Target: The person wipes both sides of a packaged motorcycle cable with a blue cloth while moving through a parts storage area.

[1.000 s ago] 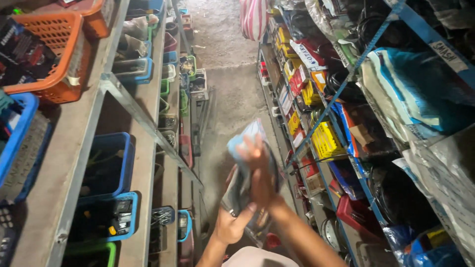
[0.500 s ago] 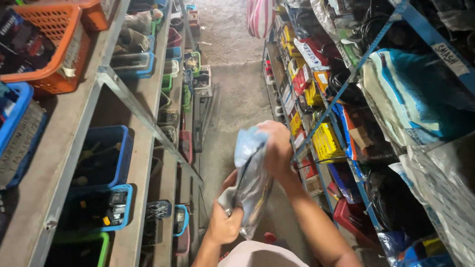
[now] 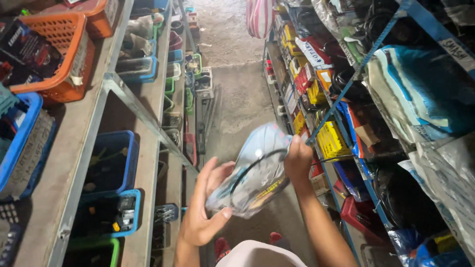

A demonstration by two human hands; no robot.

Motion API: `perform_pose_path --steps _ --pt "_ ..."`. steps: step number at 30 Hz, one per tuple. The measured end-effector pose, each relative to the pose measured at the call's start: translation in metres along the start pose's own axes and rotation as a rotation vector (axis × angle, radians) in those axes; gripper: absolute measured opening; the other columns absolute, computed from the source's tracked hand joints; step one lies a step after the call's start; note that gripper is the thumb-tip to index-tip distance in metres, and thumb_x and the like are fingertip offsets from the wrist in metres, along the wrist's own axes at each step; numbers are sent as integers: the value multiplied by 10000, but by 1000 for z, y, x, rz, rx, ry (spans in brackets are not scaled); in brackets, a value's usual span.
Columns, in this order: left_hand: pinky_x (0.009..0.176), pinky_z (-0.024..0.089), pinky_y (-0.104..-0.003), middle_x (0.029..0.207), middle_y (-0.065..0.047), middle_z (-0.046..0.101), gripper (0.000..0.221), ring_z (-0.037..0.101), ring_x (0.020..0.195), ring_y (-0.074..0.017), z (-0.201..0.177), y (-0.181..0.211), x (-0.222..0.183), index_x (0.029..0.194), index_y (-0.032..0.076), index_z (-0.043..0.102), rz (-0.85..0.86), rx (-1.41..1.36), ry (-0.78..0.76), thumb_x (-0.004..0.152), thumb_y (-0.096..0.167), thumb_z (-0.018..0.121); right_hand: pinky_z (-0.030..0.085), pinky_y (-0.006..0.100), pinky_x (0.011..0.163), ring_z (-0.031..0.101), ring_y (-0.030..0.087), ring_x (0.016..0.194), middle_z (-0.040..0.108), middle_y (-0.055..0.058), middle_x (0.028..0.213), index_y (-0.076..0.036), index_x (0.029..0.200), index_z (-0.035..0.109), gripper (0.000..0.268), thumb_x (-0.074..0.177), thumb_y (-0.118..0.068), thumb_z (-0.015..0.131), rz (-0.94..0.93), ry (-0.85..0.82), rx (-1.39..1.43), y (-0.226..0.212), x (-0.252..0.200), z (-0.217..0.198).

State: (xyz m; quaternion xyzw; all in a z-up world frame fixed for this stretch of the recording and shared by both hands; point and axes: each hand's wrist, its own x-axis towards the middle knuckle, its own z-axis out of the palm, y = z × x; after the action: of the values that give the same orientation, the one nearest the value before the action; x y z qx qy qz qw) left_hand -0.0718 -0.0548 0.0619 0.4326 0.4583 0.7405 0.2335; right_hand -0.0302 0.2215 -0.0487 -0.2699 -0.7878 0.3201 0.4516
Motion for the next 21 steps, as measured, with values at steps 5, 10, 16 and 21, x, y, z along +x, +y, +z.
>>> perform_pose_path --steps 5,10,16,21 --pt "1066 463 -572 1399 -354 505 942 550 1286 -486 32 14 27 1478 -86 333 155 1048 219 750 288 800 330 286 418 396 103 472 532 -12 556 -105 618 497 322 929 -55 568 -425 -157 306 -24 -17 2" --pt "775 524 -479 1190 -232 658 739 671 938 -394 33 -30 34 1386 17 490 -30 1136 168 799 351 790 307 331 481 336 150 509 422 10 583 -73 634 421 324 928 -105 551 -432 -109 343 -51 -33 -7" --pt "518 494 -385 820 -38 724 236 653 576 -272 34 -42 26 1013 134 731 23 1122 268 778 136 755 296 355 480 327 180 497 418 36 579 -69 633 437 287 909 -24 501 -460 -163 304 -21 -23 -8" --pt "543 481 -366 817 -56 725 201 635 589 -276 31 -24 21 974 73 721 60 1170 390 777 99 747 338 344 495 383 182 512 483 53 589 -27 642 482 253 886 8 541 -329 -238 219 -5 -17 -21"
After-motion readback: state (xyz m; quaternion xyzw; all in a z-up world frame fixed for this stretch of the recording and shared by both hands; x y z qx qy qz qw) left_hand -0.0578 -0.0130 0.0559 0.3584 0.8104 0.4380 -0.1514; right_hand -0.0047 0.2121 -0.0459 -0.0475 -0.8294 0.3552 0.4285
